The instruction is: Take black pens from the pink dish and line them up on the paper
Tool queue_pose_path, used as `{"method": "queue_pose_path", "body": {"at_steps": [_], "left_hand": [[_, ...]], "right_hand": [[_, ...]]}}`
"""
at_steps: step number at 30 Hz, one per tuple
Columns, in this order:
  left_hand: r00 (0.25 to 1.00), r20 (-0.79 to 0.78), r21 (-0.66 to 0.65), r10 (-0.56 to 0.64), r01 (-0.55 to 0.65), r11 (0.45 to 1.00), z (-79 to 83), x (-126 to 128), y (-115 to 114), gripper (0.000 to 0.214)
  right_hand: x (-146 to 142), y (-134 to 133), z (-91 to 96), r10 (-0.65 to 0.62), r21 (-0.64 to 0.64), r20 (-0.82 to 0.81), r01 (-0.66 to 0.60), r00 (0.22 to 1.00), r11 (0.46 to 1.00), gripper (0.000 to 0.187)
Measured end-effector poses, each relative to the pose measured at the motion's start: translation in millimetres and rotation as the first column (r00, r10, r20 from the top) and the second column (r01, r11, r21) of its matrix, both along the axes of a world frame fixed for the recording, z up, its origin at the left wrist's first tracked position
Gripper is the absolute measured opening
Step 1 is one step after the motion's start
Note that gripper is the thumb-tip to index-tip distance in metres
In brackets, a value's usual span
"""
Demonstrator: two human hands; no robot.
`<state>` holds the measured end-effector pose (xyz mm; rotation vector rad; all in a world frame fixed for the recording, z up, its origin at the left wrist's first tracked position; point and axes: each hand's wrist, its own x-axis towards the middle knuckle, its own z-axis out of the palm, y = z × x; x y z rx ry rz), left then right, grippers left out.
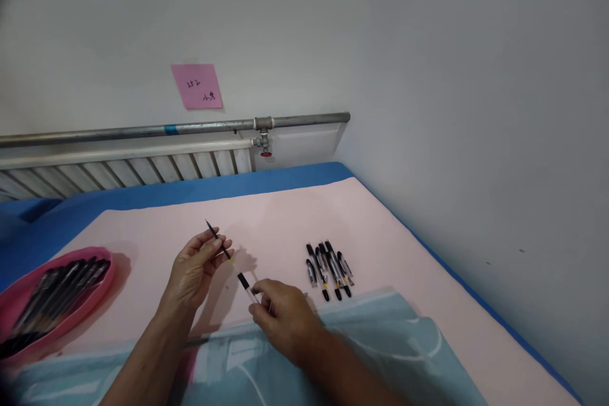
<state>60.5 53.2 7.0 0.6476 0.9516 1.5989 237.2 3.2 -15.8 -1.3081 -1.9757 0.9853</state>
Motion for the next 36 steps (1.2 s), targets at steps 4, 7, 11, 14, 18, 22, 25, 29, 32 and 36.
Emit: {"method": "queue_pose_path", "body": {"at_steps": [4, 7, 11, 14, 18, 22, 25, 29, 32, 36], "left_hand": [[1.0, -0.013, -0.013, -0.011, 0.011, 1.0, 0.5, 5, -3, 0.031], [0.99, -0.062, -0.034, -0.127, 0.125, 0.992, 1.4, 11, -8, 0.027], [0.874, -0.218, -0.071, -0.434, 0.429, 0.901, 2.8, 16, -17, 0.028], [0.751, -0.281, -0.159, -0.598, 0.578, 0.8, 2.6, 22, -23, 0.033], [0.717, -0.24, -0.189, -0.655, 0.627, 0.756, -0.2, 36, -27, 0.025], [0.848, -0.194, -0.205, -0.493, 0.456, 0.866, -0.3, 39, -25, 0.028], [0.897, -0.181, -0.202, -0.402, 0.366, 0.908, 3.2, 28, -21, 0.033], [0.89, -0.234, -0.176, -0.391, 0.356, 0.918, 6.5, 19, -19, 0.036], [0.871, -0.272, -0.187, -0.409, 0.369, 0.911, 4.7, 18, -19, 0.039], [0.859, -0.305, -0.189, -0.412, 0.37, 0.91, 1.3, 19, -18, 0.039]], "right_hand": [[-1, 0, 1.0, -0.007, 0.006, -0.008, 0.007, 1.0, 1.0, 0.02], [-1, 1, 1.9, -0.052, 0.02, -0.059, 0.054, 0.997, 0.998, 0.018], [0, 3, 2.5, -0.134, 0.056, -0.198, 0.148, 0.971, 0.987, 0.016], [0, 4, 2.4, -0.171, 0.063, -0.29, 0.197, 0.942, 0.978, 0.016], [2, 4, 4.8, -0.17, 0.041, -0.297, 0.19, 0.94, 0.981, 0.015], [22, 13, 13.3, -0.275, 0.118, -0.243, 0.31, 0.93, 0.944, 0.02], [44, 22, 19.5, -0.427, 0.204, -0.147, 0.45, 0.892, 0.869, 0.018], [58, 25, 24.4, -0.351, 0.225, 0.207, 0.305, 0.913, 0.925, 0.015], [56, 19, 27.3, -0.177, 0.186, 0.373, 0.114, 0.911, 0.976, 0.018], [55, 11, 28.3, -0.055, 0.15, 0.543, -0.032, 0.838, 0.988, 0.02]]}}
